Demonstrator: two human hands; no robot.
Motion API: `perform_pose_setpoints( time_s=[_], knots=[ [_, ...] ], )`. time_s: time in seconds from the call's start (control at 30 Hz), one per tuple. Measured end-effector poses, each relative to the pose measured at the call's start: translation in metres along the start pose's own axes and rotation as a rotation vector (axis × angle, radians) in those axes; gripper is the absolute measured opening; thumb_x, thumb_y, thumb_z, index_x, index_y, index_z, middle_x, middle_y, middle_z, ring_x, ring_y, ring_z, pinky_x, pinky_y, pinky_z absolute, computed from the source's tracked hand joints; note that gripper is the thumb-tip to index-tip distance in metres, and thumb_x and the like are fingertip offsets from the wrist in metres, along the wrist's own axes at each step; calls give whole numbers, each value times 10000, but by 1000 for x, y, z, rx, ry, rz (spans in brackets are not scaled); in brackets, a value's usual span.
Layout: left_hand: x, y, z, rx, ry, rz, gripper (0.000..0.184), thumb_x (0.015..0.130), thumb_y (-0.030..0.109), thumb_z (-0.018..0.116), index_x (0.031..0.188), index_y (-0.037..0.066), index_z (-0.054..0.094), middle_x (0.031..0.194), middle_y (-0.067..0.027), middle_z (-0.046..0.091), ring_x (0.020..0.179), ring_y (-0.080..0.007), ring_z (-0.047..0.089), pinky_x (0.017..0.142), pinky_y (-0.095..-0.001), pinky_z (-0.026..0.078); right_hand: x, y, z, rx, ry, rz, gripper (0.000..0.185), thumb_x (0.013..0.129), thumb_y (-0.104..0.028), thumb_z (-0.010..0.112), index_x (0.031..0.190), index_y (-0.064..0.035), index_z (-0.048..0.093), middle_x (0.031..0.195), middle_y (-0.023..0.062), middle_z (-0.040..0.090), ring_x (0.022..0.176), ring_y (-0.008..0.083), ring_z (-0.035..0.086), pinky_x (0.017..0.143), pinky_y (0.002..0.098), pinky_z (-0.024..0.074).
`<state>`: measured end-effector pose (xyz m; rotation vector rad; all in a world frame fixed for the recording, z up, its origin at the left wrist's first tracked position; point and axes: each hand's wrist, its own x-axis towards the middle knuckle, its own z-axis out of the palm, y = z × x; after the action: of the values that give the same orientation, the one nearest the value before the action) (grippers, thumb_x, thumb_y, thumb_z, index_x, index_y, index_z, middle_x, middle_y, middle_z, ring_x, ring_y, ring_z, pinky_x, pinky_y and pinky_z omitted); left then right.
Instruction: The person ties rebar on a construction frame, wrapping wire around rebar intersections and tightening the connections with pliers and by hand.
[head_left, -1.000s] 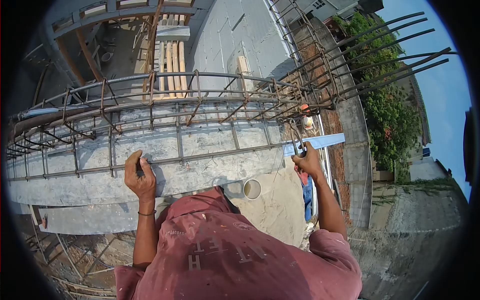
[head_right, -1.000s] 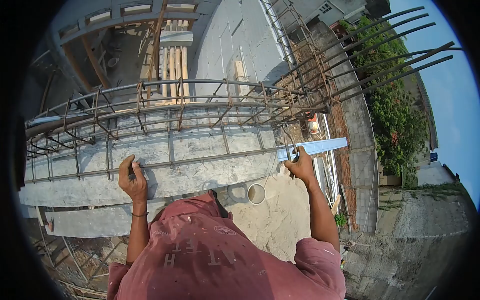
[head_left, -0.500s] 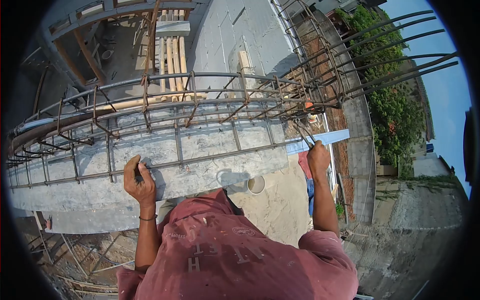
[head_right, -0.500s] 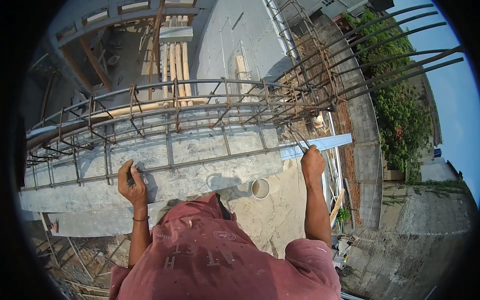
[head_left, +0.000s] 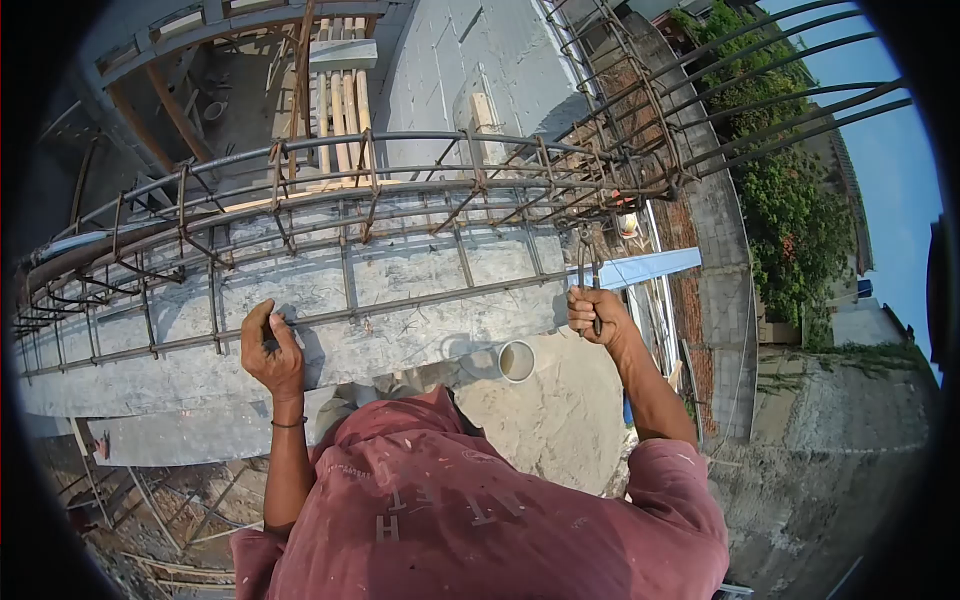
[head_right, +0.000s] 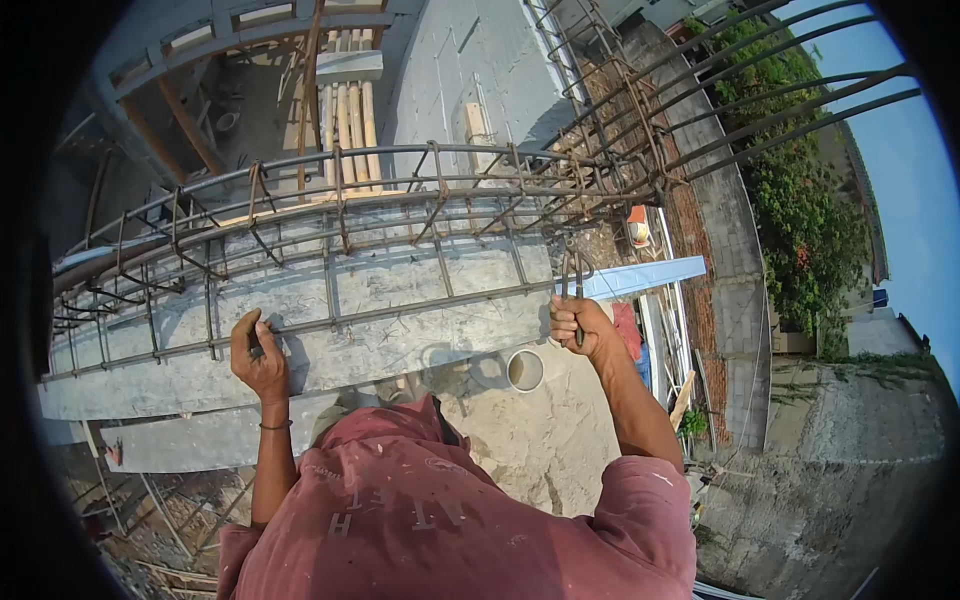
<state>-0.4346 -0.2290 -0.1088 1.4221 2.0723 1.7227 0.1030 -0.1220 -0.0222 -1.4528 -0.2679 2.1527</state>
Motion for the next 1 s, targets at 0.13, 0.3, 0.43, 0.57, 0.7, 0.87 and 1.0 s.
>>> perform_pose_setpoints(
  time_s=[0.13, 0.3, 0.43, 0.57, 0.7, 0.87, 1.0],
  knots=[
    [-1, 6, -1, -91, 34, -79, 188, 952, 21, 576, 1098, -24, 686, 1033, -160, 692, 816, -246, 698, 732, -338, 579, 9, 17, 10, 221, -159, -74, 233, 1045, -168, 528, 843, -54, 546, 598, -34, 442, 468, 83, 366, 459, 242, 312],
    [1, 2, -1, -79, 26, -32, 174, 942, 23, 585, 1078, -16, 685, 1023, -147, 694, 805, -231, 692, 708, -330, 554, -17, 4, 20, -316, 257, -240, 199, 1005, -137, 609, 939, 47, 640, 756, 129, 677, 528, 172, 620, 444, 273, 502],
    [2, 5, -5, -80, 8, -42, 174, 940, 28, 590, 1078, -15, 688, 1025, -148, 697, 826, -238, 691, 724, -338, 555, -41, 2, 57, -646, 562, -349, 229, 881, -125, 777, 839, 58, 646, 706, 152, 668, 543, 197, 678, 442, 329, 550],
    [-1, 1, -6, -64, -8, -32, 173, 938, 31, 596, 1075, -13, 691, 1032, -152, 703, 857, -253, 690, 743, -346, 555, -41, 2, 65, -1219, 758, -370, 244, 816, -79, 801, 855, 69, 610, 706, 163, 671, 522, 226, 673, 438, 348, 542],
    [0, 2, -6, -68, -11, -33, 171, 940, 30, 594, 1073, -13, 693, 1037, -155, 704, 867, -264, 691, 747, -348, 556, -37, 8, 43, -2062, 988, -573, 443, 775, -46, 750, 1129, 100, 526, 804, 224, 690, 680, 338, 720, 568, 433, 585],
    [2, 6, -8, -72, -15, -34, 169, 943, 28, 589, 1070, -13, 693, 1043, -157, 705, 879, -275, 692, 752, -354, 557, -43, 4, 31, -2476, 1452, -789, 572, 861, -114, 631, 1390, 52, 489, 1017, 151, 593, 880, 297, 631, 692, 410, 527],
    [1, 2, -7, -75, -34, -73, 172, 941, 26, 587, 1070, -13, 695, 1047, -161, 705, 898, -291, 693, 778, -366, 556, -40, -9, 11, -2675, 1434, -818, 517, 911, -117, 570, 1394, 53, 505, 930, 82, 566, 801, 202, 572, 673, 341, 470]
  ],
)
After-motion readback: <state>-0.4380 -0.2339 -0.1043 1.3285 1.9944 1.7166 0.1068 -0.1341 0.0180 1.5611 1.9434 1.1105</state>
